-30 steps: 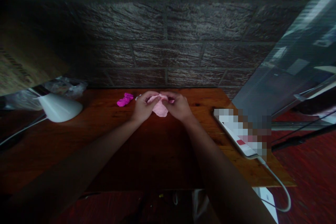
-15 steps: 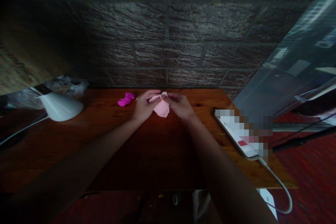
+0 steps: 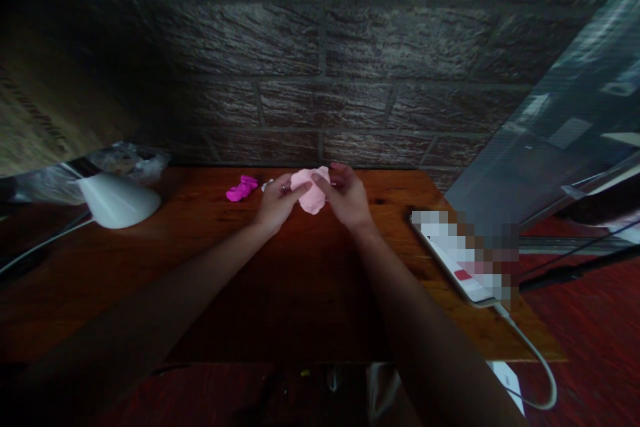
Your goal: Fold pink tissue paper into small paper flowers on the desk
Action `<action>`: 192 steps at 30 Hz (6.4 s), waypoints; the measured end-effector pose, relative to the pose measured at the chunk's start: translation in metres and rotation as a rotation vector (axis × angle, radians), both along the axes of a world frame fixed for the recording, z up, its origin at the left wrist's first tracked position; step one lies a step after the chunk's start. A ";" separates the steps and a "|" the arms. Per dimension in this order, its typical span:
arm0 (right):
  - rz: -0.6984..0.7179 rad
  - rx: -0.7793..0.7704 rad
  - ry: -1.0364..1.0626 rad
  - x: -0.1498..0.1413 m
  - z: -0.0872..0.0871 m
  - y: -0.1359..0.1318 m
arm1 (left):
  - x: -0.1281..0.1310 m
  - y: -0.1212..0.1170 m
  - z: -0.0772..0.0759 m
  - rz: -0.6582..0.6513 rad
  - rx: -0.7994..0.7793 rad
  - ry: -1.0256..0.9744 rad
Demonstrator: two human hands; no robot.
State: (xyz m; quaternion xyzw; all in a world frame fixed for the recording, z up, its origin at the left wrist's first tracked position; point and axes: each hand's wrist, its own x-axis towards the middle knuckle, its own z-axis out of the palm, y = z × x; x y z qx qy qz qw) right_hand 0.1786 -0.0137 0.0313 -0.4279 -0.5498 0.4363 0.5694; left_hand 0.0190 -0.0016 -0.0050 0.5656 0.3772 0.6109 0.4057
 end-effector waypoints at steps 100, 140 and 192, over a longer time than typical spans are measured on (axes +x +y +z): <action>-0.002 0.182 -0.722 -0.004 0.014 -0.020 | -0.007 -0.012 0.016 0.053 0.276 0.509; -0.076 0.100 -0.599 0.008 0.008 -0.007 | 0.001 -0.012 0.007 -0.216 -0.055 0.255; 0.063 0.178 -0.278 -0.003 0.010 -0.012 | 0.001 -0.005 0.009 -0.364 -0.333 -0.174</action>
